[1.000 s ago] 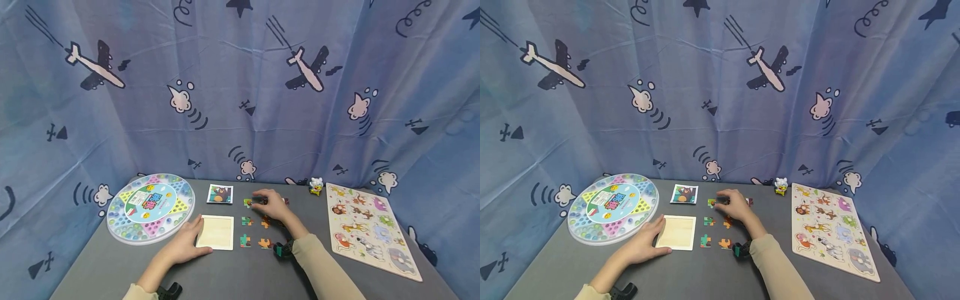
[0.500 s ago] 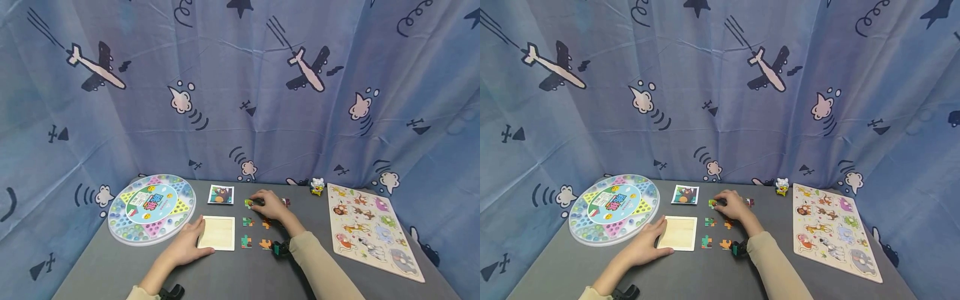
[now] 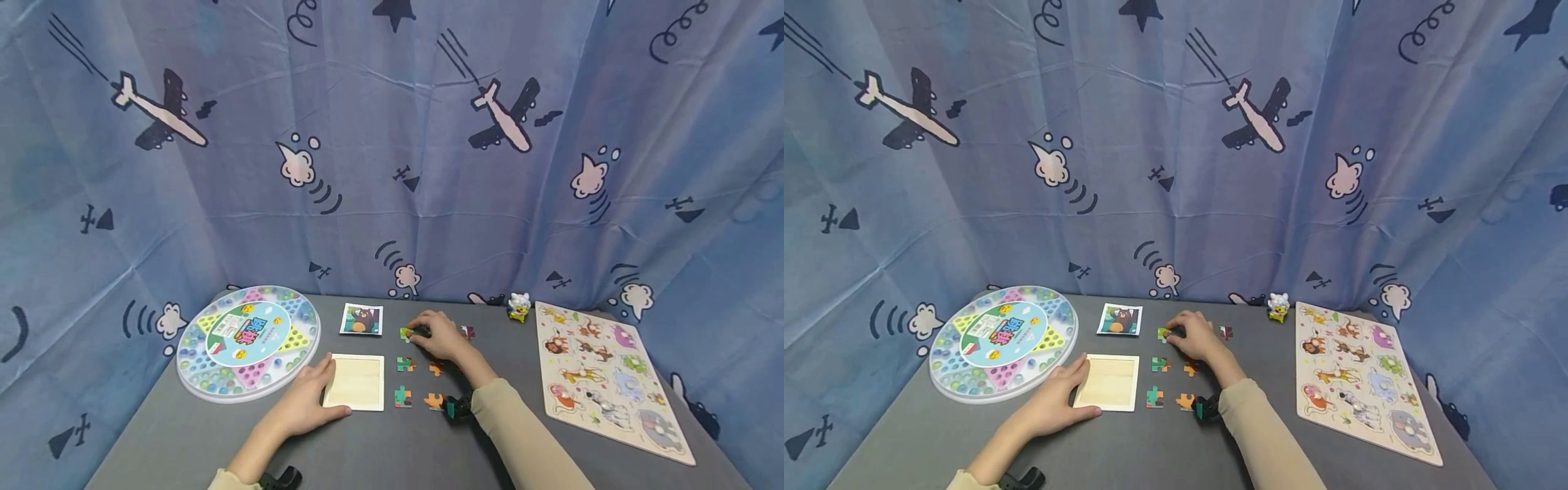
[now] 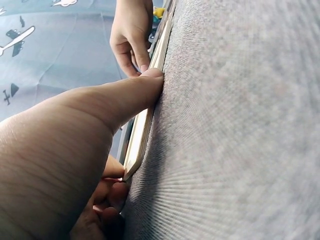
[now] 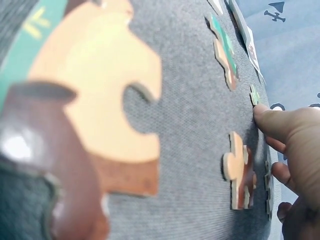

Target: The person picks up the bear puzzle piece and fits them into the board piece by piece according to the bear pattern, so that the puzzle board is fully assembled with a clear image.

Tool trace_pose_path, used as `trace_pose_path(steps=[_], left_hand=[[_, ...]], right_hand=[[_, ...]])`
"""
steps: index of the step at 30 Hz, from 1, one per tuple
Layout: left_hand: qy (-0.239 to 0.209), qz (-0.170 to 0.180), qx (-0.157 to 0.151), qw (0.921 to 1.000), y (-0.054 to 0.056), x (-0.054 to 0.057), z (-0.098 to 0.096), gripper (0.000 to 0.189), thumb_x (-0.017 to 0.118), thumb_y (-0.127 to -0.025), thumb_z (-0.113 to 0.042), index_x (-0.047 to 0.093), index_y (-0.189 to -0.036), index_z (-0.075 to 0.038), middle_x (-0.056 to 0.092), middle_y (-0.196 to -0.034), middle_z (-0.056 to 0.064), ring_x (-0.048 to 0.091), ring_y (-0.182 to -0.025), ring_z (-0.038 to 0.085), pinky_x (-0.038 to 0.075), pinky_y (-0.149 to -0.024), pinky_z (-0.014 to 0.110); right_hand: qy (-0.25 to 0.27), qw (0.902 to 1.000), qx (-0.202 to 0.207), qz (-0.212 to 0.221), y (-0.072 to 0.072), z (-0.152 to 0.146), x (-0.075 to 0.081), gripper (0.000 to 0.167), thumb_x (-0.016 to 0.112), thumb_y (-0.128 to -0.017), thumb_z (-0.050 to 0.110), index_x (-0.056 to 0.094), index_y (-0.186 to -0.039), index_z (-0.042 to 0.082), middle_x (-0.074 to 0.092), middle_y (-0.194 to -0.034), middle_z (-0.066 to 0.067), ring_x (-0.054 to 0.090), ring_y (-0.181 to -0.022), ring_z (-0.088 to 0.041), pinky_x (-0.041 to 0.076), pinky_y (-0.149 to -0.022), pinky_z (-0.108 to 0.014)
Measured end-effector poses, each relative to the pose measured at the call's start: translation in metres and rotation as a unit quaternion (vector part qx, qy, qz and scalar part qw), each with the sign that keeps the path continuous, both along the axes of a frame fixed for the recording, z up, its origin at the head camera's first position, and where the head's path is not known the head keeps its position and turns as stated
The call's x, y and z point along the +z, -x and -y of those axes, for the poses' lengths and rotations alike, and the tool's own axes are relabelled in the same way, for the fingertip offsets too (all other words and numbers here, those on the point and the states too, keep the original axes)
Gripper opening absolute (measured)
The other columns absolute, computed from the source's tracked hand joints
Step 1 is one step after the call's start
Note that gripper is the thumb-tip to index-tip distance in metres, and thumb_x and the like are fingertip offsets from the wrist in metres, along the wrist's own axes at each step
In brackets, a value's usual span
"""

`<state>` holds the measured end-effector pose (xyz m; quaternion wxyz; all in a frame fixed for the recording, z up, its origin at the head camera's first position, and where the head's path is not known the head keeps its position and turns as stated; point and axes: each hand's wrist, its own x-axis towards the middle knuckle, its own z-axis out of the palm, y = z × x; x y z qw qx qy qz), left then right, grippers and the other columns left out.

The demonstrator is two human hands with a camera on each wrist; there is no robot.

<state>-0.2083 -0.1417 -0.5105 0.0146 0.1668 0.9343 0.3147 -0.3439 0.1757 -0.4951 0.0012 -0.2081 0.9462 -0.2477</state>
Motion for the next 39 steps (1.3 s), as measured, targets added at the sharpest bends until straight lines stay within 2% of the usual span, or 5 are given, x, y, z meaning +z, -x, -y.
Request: trace_pose_path(steps=[9,17,27,32,39], left_hand=[[-0.005,0.003,0.0,1.0,0.001,-0.002,0.0,0.104,0.088,-0.083,-0.048,0.043,-0.156,0.01,0.035,-0.167,0.027,0.045,-0.141,0.041,0.042,-0.116,0.058],[-0.006,0.006,0.0,1.0,0.0,-0.002,0.0,0.104,0.088,-0.083,-0.049,0.043,-0.156,0.01,0.035,-0.168,0.026,0.046,-0.14,0.039,0.043,-0.115,0.056],[-0.011,0.007,-0.001,0.9999,0.0,-0.001,0.0,0.103,0.088,-0.083,-0.048,0.043,-0.156,0.01,0.035,-0.168,0.026,0.046,-0.14,0.04,0.043,-0.114,0.057],[-0.008,0.007,0.0,0.9999,0.0,-0.003,0.0,0.104,0.087,-0.083,-0.05,0.043,-0.156,0.01,0.035,-0.168,0.026,0.045,-0.141,0.039,0.043,-0.115,0.057],[-0.007,0.012,0.003,0.9999,0.001,-0.003,0.001,0.106,0.088,-0.082,-0.051,0.043,-0.157,0.009,0.035,-0.169,0.024,0.045,-0.142,0.039,0.043,-0.116,0.057]], right_hand=[[-0.008,1.0,-0.004,-0.004,-0.001,0.003,0.002,0.022,0.077,-0.099,0.02,0.079,-0.12,0.012,0.068,-0.132,-0.012,0.056,-0.126,-0.037,0.043,-0.106,-0.063],[-0.015,0.9998,-0.013,-0.005,-0.003,0.004,0.005,0.023,0.076,-0.1,0.021,0.078,-0.121,0.012,0.069,-0.131,-0.011,0.056,-0.126,-0.036,0.043,-0.104,-0.062],[0.005,0.9994,-0.029,-0.019,-0.008,0.006,0.014,0.024,0.076,-0.1,0.02,0.077,-0.121,0.009,0.072,-0.123,-0.01,0.059,-0.12,-0.033,0.044,-0.104,-0.06],[0.038,0.9978,-0.042,-0.036,-0.018,0.012,0.022,0.023,0.077,-0.099,0.02,0.078,-0.119,0.009,0.074,-0.119,-0.008,0.063,-0.113,-0.031,0.05,-0.1,-0.055],[0.08,0.9948,-0.039,-0.051,-0.043,0.029,0.027,0.022,0.077,-0.099,0.017,0.078,-0.119,0.008,0.073,-0.119,-0.009,0.064,-0.112,-0.03,0.055,-0.096,-0.052]])
